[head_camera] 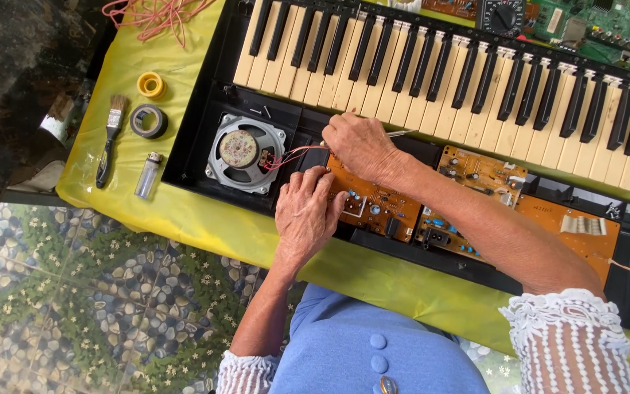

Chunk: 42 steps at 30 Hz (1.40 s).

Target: Soldering and repairing internal wiring and circuit board components of an electronic keyboard.

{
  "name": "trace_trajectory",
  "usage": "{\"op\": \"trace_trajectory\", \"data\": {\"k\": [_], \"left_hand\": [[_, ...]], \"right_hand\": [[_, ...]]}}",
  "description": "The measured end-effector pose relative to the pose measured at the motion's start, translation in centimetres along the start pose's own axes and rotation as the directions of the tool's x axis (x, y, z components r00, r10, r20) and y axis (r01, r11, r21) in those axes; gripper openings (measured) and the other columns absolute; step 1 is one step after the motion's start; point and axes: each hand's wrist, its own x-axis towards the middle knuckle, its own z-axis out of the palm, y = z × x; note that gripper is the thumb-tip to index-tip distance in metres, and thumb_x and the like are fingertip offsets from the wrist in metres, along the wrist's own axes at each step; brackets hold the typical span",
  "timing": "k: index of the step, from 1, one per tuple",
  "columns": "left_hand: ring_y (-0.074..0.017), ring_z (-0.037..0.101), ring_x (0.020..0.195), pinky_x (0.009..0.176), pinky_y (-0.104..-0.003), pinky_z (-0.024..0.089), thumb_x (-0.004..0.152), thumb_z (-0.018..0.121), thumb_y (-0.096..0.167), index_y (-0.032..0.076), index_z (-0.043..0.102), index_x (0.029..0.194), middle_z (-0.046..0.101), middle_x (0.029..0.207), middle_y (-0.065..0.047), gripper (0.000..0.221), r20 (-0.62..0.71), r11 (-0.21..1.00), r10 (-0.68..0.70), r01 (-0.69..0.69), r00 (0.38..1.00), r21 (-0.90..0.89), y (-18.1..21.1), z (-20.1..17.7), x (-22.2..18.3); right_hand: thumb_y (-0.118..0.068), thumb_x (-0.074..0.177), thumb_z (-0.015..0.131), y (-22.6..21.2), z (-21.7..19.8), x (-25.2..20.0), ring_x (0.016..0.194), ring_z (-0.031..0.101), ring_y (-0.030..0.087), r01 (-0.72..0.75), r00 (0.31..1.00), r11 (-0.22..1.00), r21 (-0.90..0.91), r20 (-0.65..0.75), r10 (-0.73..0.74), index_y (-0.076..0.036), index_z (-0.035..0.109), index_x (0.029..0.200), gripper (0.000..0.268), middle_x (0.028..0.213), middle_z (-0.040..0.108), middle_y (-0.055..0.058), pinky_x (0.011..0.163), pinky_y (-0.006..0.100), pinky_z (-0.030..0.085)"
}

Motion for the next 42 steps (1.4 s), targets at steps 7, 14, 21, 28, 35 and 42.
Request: {"op": "trace_trajectory", "data": {"k": [7, 14, 21, 28, 35, 42], "left_hand": [[-0.0302, 0.061, 0.099, 0.082, -0.043, 0.05, 0.097, 0.063, 0.039, 0.008, 0.067, 0.11, 0.062, 0.108, -0.01, 0.034, -0.049, 1.0, -0.017, 0.016, 0.999, -0.021, -0.9, 1.3, -1.1], [-0.0353, 0.055, 0.118, 0.114, -0.057, 0.03, 0.098, 0.059, 0.026, 0.011, 0.067, 0.125, 0.062, 0.126, -0.012, 0.033, -0.53, 0.996, 0.022, -0.064, 0.848, -0.062, -2.0, 0.9, -8.2], [-0.0353, 0.036, 0.126, 0.118, -0.049, 0.012, 0.087, 0.056, 0.015, 0.009, 0.047, 0.108, 0.039, 0.127, -0.015, 0.024, -0.701, 0.795, -0.584, 0.461, 0.408, -0.394, -13.2, 3.1, -17.3], [-0.0337, 0.039, 0.124, 0.117, -0.047, 0.014, 0.092, 0.056, 0.01, 0.007, 0.048, 0.118, 0.041, 0.134, -0.017, 0.028, -0.652, 0.68, -0.7, 0.549, 0.291, -0.485, -18.8, 1.6, -19.8], [-0.039, 0.055, 0.107, 0.103, -0.049, 0.039, 0.089, 0.055, 0.015, 0.005, 0.051, 0.122, 0.05, 0.117, -0.024, 0.035, -0.367, 0.481, -0.876, 0.524, 0.312, -0.703, -22.6, 4.5, -19.4], [-0.035, 0.064, 0.097, 0.091, -0.048, 0.051, 0.095, 0.06, 0.023, 0.007, 0.053, 0.116, 0.059, 0.107, -0.02, 0.028, -0.127, 0.263, -0.938, 0.425, 0.322, -0.866, -25.0, 3.9, -20.5]], "right_hand": [[-0.011, 0.093, 0.066, -0.2, 0.4, -0.7, 0.084, 0.069, 0.024, -0.102, 0.993, 0.988, 0.117, 0.076, 0.093, -0.01, 0.065, 0.093, 0.002, 0.084, 0.06, 0.005, 0.068, 0.037, 0.063], [-0.02, 0.088, 0.066, 1.3, 7.0, -2.2, 0.087, 0.07, 0.023, -0.093, 0.995, 0.994, 0.049, 0.03, 0.091, -0.017, 0.062, 0.098, 0.011, 0.092, 0.057, 0.001, 0.066, 0.038, 0.063], [-0.022, 0.089, 0.082, 1.7, 7.5, -2.3, 0.087, 0.07, 0.021, -0.138, 0.989, 0.989, 0.054, 0.052, 0.135, -0.016, 0.066, 0.102, 0.021, 0.089, 0.057, 0.0, 0.069, 0.037, 0.064], [-0.026, 0.083, 0.082, 1.1, 7.7, -2.3, 0.084, 0.071, 0.021, -0.167, 0.986, 0.985, 0.042, 0.025, 0.166, -0.019, 0.065, 0.092, 0.02, 0.084, 0.058, -0.001, 0.067, 0.037, 0.063], [-0.021, 0.084, 0.073, 0.1, 4.3, -1.6, 0.083, 0.07, 0.02, -0.128, 0.991, 0.991, -0.032, -0.055, 0.126, -0.018, 0.062, 0.087, 0.012, 0.081, 0.057, 0.0, 0.063, 0.034, 0.061], [-0.012, 0.093, 0.072, 0.7, 0.7, -1.0, 0.08, 0.071, 0.022, -0.109, 0.988, 0.982, 0.153, 0.126, 0.09, -0.012, 0.07, 0.093, 0.002, 0.081, 0.064, 0.006, 0.073, 0.034, 0.063]]}}
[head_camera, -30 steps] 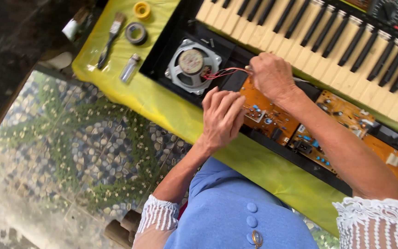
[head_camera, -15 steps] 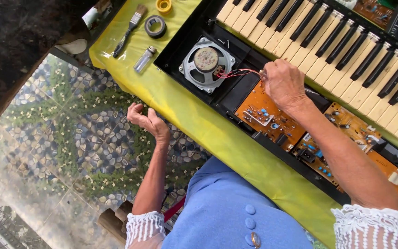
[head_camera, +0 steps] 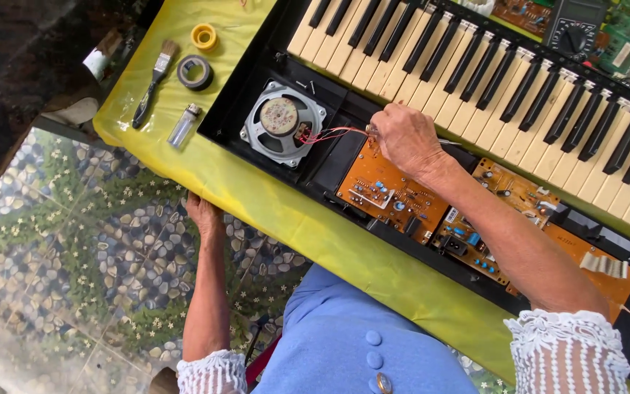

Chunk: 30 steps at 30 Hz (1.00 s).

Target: Soldering and repairing internal wiring and circuit board components of an electronic keyboard.

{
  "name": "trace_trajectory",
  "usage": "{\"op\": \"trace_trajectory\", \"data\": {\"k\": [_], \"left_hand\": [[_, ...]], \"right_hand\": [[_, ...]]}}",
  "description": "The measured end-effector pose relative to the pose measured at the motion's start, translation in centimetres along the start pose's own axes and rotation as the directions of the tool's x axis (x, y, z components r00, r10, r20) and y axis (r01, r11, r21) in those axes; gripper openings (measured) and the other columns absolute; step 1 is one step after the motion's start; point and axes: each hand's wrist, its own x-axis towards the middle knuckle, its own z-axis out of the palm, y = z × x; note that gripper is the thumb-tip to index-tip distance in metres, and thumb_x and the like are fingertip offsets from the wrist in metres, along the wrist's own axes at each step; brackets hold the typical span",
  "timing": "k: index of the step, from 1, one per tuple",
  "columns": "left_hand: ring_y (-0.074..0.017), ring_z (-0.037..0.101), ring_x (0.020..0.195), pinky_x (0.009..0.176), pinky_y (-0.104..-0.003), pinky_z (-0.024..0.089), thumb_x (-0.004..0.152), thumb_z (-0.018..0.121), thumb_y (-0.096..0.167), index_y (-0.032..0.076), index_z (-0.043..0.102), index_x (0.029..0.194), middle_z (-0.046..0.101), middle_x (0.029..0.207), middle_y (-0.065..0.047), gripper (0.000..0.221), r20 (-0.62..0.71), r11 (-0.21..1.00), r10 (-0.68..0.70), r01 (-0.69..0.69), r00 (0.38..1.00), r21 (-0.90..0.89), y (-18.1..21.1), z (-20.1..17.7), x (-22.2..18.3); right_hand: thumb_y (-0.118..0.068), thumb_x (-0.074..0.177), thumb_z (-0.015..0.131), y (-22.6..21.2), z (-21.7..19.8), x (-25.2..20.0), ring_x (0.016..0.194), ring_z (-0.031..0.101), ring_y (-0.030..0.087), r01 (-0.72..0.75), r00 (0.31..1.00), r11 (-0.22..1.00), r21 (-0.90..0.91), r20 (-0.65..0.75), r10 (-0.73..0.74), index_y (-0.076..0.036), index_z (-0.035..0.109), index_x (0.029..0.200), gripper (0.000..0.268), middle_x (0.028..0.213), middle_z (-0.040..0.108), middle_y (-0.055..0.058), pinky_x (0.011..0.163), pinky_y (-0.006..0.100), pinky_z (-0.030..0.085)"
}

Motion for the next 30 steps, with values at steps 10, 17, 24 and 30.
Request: {"op": "trace_trajectory", "data": {"k": [10, 17, 24, 30], "left_hand": [[-0.03, 0.074, 0.086, 0.077, -0.046, 0.064, 0.102, 0.067, 0.032, 0.009, 0.057, 0.109, 0.07, 0.095, -0.016, 0.026, 0.127, 0.947, -0.238, 0.259, 0.963, -0.188, -1.5, -3.4, -0.5], [-0.0353, 0.077, 0.089, 0.079, -0.054, 0.066, 0.107, 0.062, 0.025, 0.007, 0.057, 0.108, 0.074, 0.096, -0.02, 0.018, 0.253, 0.891, -0.326, 0.386, 0.911, -0.241, 1.7, -5.2, -2.8], [-0.0354, 0.076, 0.087, 0.073, -0.052, 0.066, 0.097, 0.072, 0.015, 0.004, 0.064, 0.11, 0.074, 0.097, -0.019, 0.019, 0.366, 0.92, -0.378, 0.388, 0.851, 0.047, 7.5, -1.9, -0.8], [-0.0371, 0.076, 0.081, 0.07, -0.053, 0.065, 0.078, 0.077, 0.002, 0.002, 0.069, 0.109, 0.073, 0.096, -0.019, 0.032, 0.414, 0.867, -0.454, 0.499, 0.789, 0.0, 7.1, -3.2, -1.8]], "right_hand": [[-0.012, 0.092, 0.077, 0.6, 0.2, 0.3, 0.076, 0.072, 0.02, 0.011, 0.999, 0.999, 0.034, 0.043, -0.013, -0.01, 0.07, 0.092, 0.006, 0.079, 0.064, 0.006, 0.07, 0.032, 0.064], [-0.016, 0.086, 0.081, 1.3, 2.6, 0.2, 0.083, 0.073, 0.02, -0.002, 1.0, 1.0, 0.028, 0.0, 0.002, -0.014, 0.069, 0.093, 0.014, 0.083, 0.064, 0.004, 0.071, 0.033, 0.064], [-0.015, 0.085, 0.081, 0.9, 2.1, 0.4, 0.082, 0.073, 0.02, -0.018, 1.0, 1.0, 0.022, -0.008, 0.018, -0.014, 0.069, 0.093, 0.015, 0.083, 0.064, 0.004, 0.07, 0.033, 0.064], [-0.013, 0.087, 0.077, 0.4, 1.5, 0.0, 0.079, 0.072, 0.017, -0.009, 1.0, 0.997, -0.079, -0.015, 0.007, -0.014, 0.067, 0.09, 0.011, 0.079, 0.062, 0.002, 0.068, 0.028, 0.063]]}}
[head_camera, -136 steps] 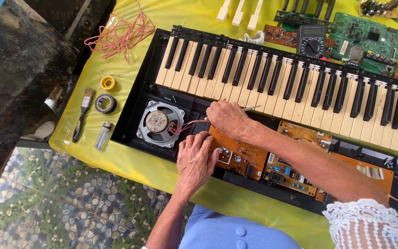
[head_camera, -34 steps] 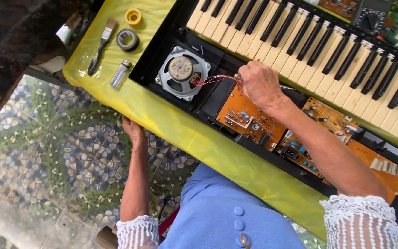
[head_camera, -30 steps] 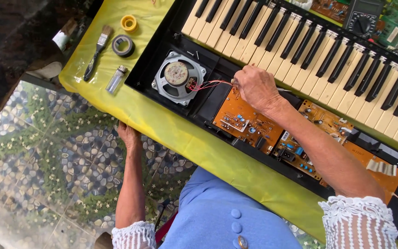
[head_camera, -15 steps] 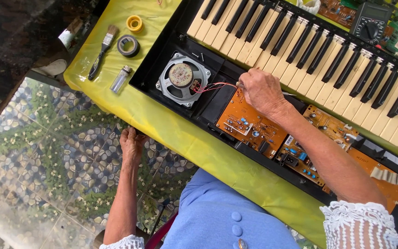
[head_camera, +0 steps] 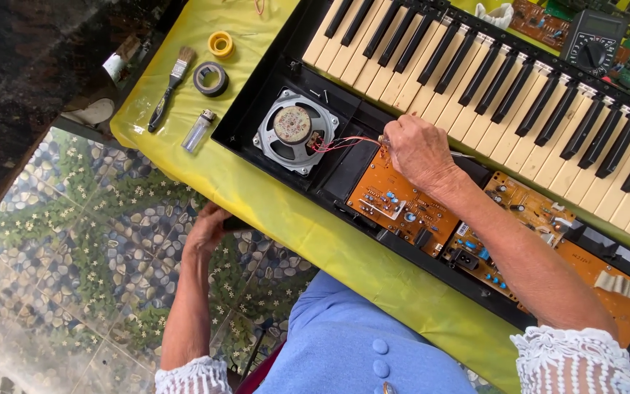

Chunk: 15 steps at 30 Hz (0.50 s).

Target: Soldering and repairing internal wiring and circuit board components of an electronic keyboard.

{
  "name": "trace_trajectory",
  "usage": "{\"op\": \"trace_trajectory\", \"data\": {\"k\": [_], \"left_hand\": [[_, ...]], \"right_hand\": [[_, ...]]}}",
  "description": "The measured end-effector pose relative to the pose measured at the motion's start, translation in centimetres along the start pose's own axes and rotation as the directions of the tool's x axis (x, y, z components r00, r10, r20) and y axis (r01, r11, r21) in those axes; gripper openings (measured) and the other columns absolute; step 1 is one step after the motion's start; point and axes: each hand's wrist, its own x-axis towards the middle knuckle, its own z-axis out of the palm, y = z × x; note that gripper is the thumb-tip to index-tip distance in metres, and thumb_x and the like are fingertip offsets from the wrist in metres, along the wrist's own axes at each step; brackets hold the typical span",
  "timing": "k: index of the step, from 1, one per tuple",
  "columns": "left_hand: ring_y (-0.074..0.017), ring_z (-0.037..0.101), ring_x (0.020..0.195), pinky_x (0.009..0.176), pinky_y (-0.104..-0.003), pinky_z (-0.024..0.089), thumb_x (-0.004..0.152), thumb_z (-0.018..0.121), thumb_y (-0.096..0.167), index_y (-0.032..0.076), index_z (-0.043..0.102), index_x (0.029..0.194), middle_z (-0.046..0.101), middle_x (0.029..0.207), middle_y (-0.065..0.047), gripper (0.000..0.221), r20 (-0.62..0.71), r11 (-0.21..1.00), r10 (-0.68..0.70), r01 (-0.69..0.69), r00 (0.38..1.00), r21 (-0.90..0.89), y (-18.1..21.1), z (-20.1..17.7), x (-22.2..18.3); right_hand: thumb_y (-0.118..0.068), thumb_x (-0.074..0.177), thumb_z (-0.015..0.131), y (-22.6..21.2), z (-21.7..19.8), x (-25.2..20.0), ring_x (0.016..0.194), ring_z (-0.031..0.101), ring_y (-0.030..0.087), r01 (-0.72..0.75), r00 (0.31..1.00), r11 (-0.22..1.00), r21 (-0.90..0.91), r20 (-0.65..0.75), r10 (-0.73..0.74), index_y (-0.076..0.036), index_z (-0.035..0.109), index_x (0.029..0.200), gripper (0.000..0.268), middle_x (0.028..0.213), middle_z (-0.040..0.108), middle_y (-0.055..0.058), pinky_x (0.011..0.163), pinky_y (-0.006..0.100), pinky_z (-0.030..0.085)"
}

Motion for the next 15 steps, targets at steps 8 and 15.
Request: {"op": "trace_trajectory", "data": {"k": [8, 15], "left_hand": [[-0.0354, 0.077, 0.089, 0.076, -0.051, 0.064, 0.08, 0.069, -0.011, 0.01, 0.071, 0.116, 0.074, 0.1, -0.015, 0.041, 0.057, 0.975, -0.132, 0.14, 0.99, -0.171, -3.4, -2.0, -1.5], [-0.0308, 0.076, 0.095, 0.083, -0.047, 0.063, 0.087, 0.079, 0.008, 0.013, 0.077, 0.111, 0.077, 0.103, -0.012, 0.025, -0.007, 0.961, -0.215, 0.21, 0.977, -0.177, -6.9, -4.4, 0.1]], "right_hand": [[-0.015, 0.087, 0.073, -1.2, -1.7, 0.2, 0.076, 0.07, 0.018, 0.05, 0.997, 0.991, -0.128, -0.06, -0.058, -0.014, 0.061, 0.084, 0.012, 0.075, 0.059, 0.004, 0.061, 0.029, 0.061], [-0.018, 0.088, 0.074, -0.8, -3.5, 0.5, 0.075, 0.072, 0.019, 0.022, 1.0, 0.997, -0.072, 0.016, -0.021, -0.013, 0.063, 0.085, 0.013, 0.074, 0.061, 0.004, 0.062, 0.032, 0.063]]}}
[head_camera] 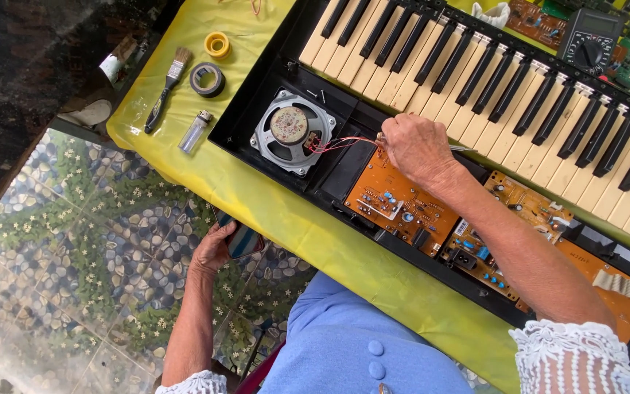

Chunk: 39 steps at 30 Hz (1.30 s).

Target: Soldering and repairing internal wiring and circuit board components of an electronic keyboard.

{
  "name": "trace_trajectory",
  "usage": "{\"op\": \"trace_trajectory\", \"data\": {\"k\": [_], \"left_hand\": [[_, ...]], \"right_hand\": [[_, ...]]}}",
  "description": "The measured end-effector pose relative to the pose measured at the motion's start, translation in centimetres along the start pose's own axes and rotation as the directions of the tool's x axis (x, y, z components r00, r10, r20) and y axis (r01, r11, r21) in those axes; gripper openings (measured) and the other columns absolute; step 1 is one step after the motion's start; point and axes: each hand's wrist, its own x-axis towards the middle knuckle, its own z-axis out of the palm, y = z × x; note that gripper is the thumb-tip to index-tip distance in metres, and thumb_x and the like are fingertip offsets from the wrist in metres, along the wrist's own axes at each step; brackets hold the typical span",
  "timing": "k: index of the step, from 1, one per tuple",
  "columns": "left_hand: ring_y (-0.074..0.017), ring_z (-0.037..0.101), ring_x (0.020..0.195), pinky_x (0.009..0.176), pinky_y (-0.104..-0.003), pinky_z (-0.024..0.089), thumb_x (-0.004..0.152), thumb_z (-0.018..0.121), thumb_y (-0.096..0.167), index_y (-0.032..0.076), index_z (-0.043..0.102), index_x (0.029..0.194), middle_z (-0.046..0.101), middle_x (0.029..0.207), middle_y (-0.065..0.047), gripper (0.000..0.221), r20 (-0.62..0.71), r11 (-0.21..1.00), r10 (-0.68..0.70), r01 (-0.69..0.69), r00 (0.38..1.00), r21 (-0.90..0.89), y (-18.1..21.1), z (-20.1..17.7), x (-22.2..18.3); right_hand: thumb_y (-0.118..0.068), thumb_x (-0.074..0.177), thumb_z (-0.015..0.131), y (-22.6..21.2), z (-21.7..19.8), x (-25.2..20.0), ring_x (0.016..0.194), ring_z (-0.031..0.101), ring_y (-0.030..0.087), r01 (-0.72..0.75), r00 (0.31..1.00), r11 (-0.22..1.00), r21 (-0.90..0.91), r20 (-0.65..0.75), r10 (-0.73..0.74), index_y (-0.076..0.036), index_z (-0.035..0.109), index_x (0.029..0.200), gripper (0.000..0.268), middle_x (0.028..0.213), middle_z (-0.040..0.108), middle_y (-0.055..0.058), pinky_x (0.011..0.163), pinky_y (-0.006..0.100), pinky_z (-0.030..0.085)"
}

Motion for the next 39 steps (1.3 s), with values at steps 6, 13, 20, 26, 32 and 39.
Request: {"op": "trace_trajectory", "data": {"k": [6, 13, 20, 26, 32, 39], "left_hand": [[-0.0302, 0.077, 0.071, 0.066, -0.04, 0.063, 0.087, 0.076, 0.003, 0.008, 0.074, 0.102, 0.075, 0.079, -0.014, 0.016, 0.039, 0.995, 0.086, -0.088, 0.996, 0.039, 2.9, 5.9, -5.1], [-0.0344, 0.076, 0.066, 0.061, -0.049, 0.064, 0.08, 0.074, -0.01, 0.004, 0.07, 0.099, 0.072, 0.076, -0.017, 0.025, 0.076, 0.987, 0.156, -0.153, 0.985, -0.046, 2.5, 4.1, -4.7], [-0.0383, 0.07, 0.111, 0.104, -0.057, 0.052, 0.085, 0.063, 0.05, 0.007, 0.069, 0.128, 0.071, 0.123, -0.02, 0.061, 0.086, 0.931, 0.007, 0.025, 0.996, -0.364, 0.2, -2.1, -1.2], [-0.0423, 0.068, 0.114, 0.107, -0.057, 0.051, 0.098, 0.053, 0.062, 0.004, 0.072, 0.124, 0.071, 0.122, -0.023, 0.066, 0.096, 0.888, 0.072, -0.02, 0.993, -0.46, 5.4, 7.7, -11.0], [-0.0415, 0.07, 0.111, 0.102, -0.056, 0.055, 0.09, 0.055, 0.072, 0.006, 0.071, 0.125, 0.071, 0.12, -0.023, 0.076, -0.021, 0.897, 0.133, -0.129, 0.991, -0.424, 4.3, 2.0, -7.9], [-0.0446, 0.073, 0.103, 0.094, -0.057, 0.06, 0.08, 0.064, 0.077, -0.001, 0.07, 0.123, 0.072, 0.114, -0.028, 0.089, -0.005, 0.846, 0.205, -0.18, 0.979, -0.503, 4.4, 0.0, -5.1]], "right_hand": [[-0.014, 0.098, 0.068, 1.1, -0.6, 0.4, 0.08, 0.074, 0.029, -0.031, 0.997, 0.943, 0.33, 0.079, 0.005, -0.01, 0.068, 0.1, 0.005, 0.088, 0.068, 0.01, 0.073, 0.043, 0.064], [-0.027, 0.092, 0.072, 1.9, 2.1, 0.1, 0.082, 0.075, 0.029, -0.006, 0.995, 0.979, 0.206, 0.099, -0.015, -0.019, 0.068, 0.105, 0.016, 0.095, 0.067, 0.004, 0.076, 0.043, 0.064], [-0.029, 0.092, 0.071, 1.5, 3.1, 0.0, 0.078, 0.076, 0.025, -0.038, 0.994, 0.994, 0.099, 0.106, 0.028, -0.021, 0.067, 0.102, 0.014, 0.093, 0.064, -0.002, 0.074, 0.038, 0.065], [-0.03, 0.091, 0.072, 1.3, 3.1, -0.3, 0.08, 0.076, 0.026, -0.039, 0.995, 0.995, 0.092, 0.093, 0.031, -0.02, 0.067, 0.103, 0.017, 0.094, 0.064, -0.001, 0.074, 0.04, 0.065], [-0.03, 0.092, 0.071, 1.0, 3.0, -0.4, 0.081, 0.076, 0.026, -0.045, 0.997, 0.995, 0.09, 0.067, 0.039, -0.02, 0.067, 0.104, 0.016, 0.093, 0.063, -0.001, 0.075, 0.04, 0.065], [-0.03, 0.093, 0.07, 0.7, 2.5, -0.5, 0.085, 0.075, 0.024, -0.04, 0.998, 0.994, 0.098, 0.042, 0.036, -0.019, 0.067, 0.104, 0.015, 0.093, 0.063, -0.001, 0.076, 0.04, 0.064]]}}
